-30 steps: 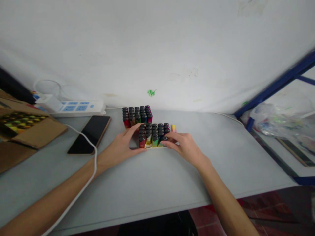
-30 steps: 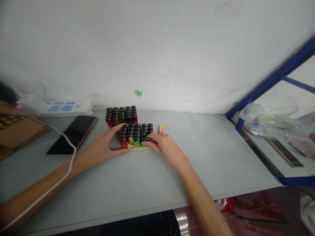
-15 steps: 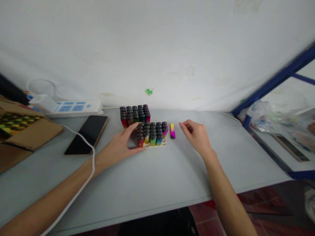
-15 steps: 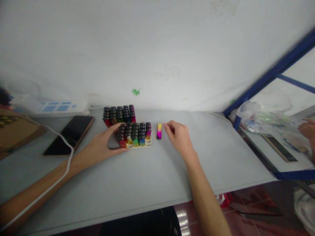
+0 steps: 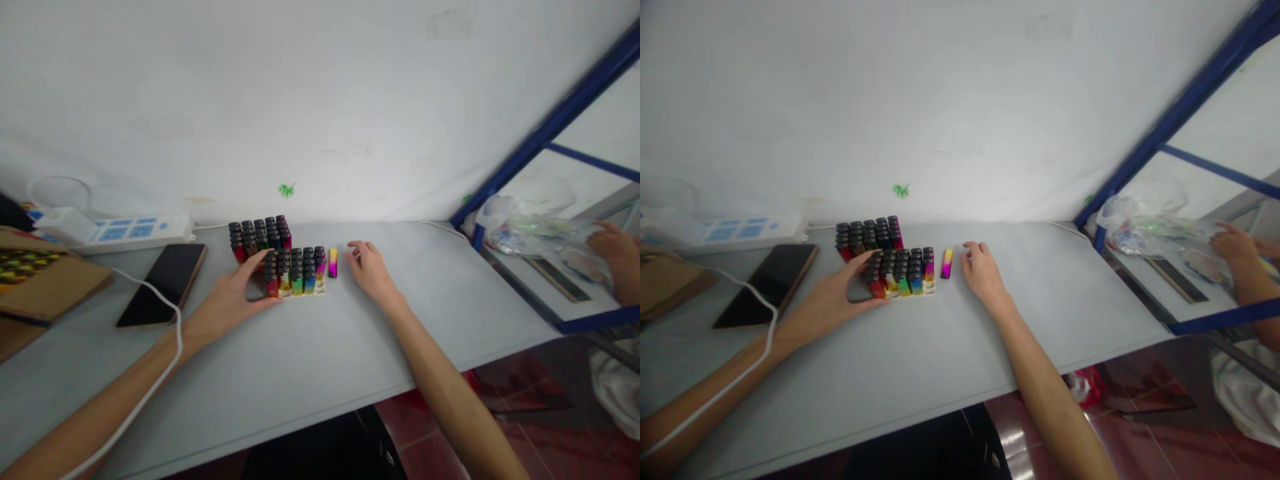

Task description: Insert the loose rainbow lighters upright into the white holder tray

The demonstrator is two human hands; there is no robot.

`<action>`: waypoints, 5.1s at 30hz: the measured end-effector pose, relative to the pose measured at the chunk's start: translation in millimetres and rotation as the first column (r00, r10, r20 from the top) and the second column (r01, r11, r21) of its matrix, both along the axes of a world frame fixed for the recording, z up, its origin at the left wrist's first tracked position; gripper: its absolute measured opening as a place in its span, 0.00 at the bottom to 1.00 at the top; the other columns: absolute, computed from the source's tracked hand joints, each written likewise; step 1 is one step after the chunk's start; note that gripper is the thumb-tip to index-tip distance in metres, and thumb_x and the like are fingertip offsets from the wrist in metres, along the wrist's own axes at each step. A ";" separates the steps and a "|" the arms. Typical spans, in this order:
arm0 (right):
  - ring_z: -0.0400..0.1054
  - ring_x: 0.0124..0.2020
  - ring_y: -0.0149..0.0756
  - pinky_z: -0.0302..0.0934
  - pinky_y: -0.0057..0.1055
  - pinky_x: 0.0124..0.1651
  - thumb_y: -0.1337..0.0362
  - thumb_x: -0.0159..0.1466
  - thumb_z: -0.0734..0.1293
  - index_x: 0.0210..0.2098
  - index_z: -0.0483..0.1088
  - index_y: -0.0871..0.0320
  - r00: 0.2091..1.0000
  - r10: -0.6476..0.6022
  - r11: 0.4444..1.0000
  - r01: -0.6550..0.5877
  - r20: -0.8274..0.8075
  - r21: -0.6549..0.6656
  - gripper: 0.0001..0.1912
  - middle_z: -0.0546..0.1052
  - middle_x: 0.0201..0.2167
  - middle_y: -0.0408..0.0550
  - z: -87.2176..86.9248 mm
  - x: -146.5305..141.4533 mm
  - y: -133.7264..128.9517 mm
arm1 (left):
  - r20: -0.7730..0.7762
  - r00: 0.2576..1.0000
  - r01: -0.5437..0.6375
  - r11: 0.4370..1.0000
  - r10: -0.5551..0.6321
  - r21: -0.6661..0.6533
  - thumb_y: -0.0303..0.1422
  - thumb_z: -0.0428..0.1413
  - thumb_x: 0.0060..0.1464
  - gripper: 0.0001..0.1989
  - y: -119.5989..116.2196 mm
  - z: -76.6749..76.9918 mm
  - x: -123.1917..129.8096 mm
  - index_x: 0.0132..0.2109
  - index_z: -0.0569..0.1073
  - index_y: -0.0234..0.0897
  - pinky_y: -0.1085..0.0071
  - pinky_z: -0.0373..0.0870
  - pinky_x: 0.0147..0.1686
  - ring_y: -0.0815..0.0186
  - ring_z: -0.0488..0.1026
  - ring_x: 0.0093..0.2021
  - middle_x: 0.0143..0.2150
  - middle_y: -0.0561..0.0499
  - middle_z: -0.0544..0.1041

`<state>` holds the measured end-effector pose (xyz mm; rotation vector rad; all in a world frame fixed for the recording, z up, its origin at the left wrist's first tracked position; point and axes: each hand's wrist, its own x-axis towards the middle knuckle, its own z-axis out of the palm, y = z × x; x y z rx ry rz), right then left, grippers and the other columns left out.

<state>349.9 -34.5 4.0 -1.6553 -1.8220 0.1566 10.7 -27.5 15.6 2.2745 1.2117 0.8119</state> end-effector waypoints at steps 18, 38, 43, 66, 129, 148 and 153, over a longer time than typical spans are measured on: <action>0.72 0.28 0.34 0.65 0.32 0.38 0.49 0.73 0.66 0.60 0.64 0.55 0.916 0.031 0.995 -0.066 -0.399 -0.073 0.23 0.79 0.37 0.45 13.0 -5.4 -7.2 | -0.027 1.000 0.015 1.000 -0.015 -0.022 0.59 0.65 0.55 0.49 1.3 1.1 -2.2 0.75 0.60 0.42 0.42 0.71 0.68 0.40 0.76 0.66 0.68 0.39 0.77; 0.73 0.40 0.37 0.68 0.31 0.39 0.42 0.69 0.71 0.39 0.78 0.57 0.762 0.224 0.960 -0.279 -0.608 0.004 0.23 0.78 0.40 0.51 45.1 -22.7 -25.7 | -0.055 0.998 -0.024 1.000 0.024 0.004 0.57 0.63 0.57 0.48 0.3 -3.7 -3.8 0.76 0.60 0.39 0.44 0.74 0.66 0.40 0.77 0.65 0.69 0.38 0.75; 0.75 0.41 0.39 0.71 0.38 0.49 0.43 0.75 0.64 0.55 0.74 0.57 0.737 0.242 0.926 -0.370 -0.631 -0.077 0.25 0.79 0.40 0.50 42.1 -22.7 -26.5 | -0.056 0.998 -0.027 1.000 0.027 0.014 0.57 0.63 0.57 0.48 1.3 -6.8 -5.0 0.76 0.60 0.41 0.41 0.74 0.65 0.38 0.77 0.65 0.70 0.38 0.75; 0.46 0.18 0.28 0.39 0.31 0.24 0.37 0.69 0.59 0.19 0.58 0.53 0.533 -0.044 0.947 -0.247 -0.845 -0.205 0.32 0.54 0.15 0.37 34.4 -46.2 -24.1 | -0.086 0.996 -0.037 0.999 0.039 0.020 0.61 0.61 0.57 0.49 -0.5 -1.8 -3.7 0.75 0.61 0.40 0.43 0.74 0.65 0.39 0.77 0.65 0.69 0.38 0.76; 0.62 0.72 0.58 0.60 0.56 0.73 0.47 0.61 0.81 0.78 0.51 0.50 0.890 0.432 0.893 -0.445 -0.148 -0.070 0.56 0.65 0.72 0.62 11.7 -36.6 -35.2 | 0.045 0.999 -0.010 0.999 0.009 0.032 0.37 0.64 0.61 0.41 -16.2 -0.9 17.8 0.76 0.57 0.40 0.48 0.66 0.72 0.48 0.71 0.70 0.71 0.36 0.72; 0.66 0.69 0.59 0.62 0.57 0.71 0.45 0.57 0.83 0.79 0.49 0.50 0.886 0.436 0.889 -0.451 -0.160 -0.077 0.62 0.69 0.70 0.60 8.6 -41.2 -30.6 | 0.037 0.999 0.019 0.996 -0.022 0.088 0.36 0.61 0.62 0.39 -22.0 0.5 19.0 0.75 0.57 0.39 0.48 0.69 0.70 0.48 0.72 0.69 0.69 0.38 0.74; 0.68 0.68 0.56 0.65 0.54 0.70 0.47 0.56 0.83 0.77 0.53 0.50 0.869 0.461 0.880 -0.474 -0.178 -0.035 0.59 0.70 0.69 0.59 4.3 -40.4 -31.7 | 0.018 0.997 0.078 0.990 -0.081 0.122 0.41 0.64 0.61 0.41 -19.9 1.3 12.9 0.75 0.57 0.39 0.46 0.70 0.70 0.47 0.72 0.69 0.70 0.36 0.73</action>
